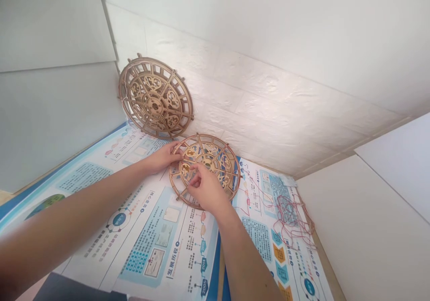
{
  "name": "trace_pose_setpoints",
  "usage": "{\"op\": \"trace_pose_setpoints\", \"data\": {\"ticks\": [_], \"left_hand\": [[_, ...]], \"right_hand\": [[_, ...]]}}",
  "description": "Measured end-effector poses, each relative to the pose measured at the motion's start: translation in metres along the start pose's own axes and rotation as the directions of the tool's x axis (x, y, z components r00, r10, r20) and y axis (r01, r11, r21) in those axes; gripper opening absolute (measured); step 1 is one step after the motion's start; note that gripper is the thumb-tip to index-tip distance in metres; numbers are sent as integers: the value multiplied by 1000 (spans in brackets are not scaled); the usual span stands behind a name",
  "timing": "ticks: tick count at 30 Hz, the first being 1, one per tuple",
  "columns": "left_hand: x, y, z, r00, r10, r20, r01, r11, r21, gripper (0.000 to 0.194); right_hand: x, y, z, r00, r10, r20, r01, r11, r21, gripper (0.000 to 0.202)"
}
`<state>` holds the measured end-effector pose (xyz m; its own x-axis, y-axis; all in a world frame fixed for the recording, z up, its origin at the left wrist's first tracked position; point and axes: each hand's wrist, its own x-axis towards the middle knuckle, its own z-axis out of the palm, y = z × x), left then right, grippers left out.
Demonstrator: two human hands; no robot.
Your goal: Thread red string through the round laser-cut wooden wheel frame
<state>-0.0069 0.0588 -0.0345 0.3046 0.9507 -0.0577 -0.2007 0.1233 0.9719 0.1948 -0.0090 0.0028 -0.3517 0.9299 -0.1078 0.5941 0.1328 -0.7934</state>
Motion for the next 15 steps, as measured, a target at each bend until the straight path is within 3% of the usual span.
{"op": "trace_pose_setpoints", "data": {"ticks": [4, 7, 10, 13, 15], "left_hand": [[0, -1, -1, 1000, 23, -12, -22, 999, 42, 49], [0, -2, -2, 999, 41, -26, -40, 999, 23, 47], [1, -3, -3, 999, 25, -23, -26, 999, -28, 48], [1, -2, -4, 1000, 10, -19, -11, 997, -80, 49], [1, -2, -4, 1000, 3, -14, -5, 994, -113, 51]], "right_hand": [[1, 6, -1, 999, -48, 4, 47, 997, 58, 48], [4, 11, -6, 996, -88, 20, 82, 977, 198, 46], [7, 16, -16, 996, -67, -51, 80, 942, 327, 38], [8, 20, -30, 978, -86, -188, 138, 947, 288, 28], [6, 23, -41, 979, -107, -171, 141, 970, 200, 24]]}}
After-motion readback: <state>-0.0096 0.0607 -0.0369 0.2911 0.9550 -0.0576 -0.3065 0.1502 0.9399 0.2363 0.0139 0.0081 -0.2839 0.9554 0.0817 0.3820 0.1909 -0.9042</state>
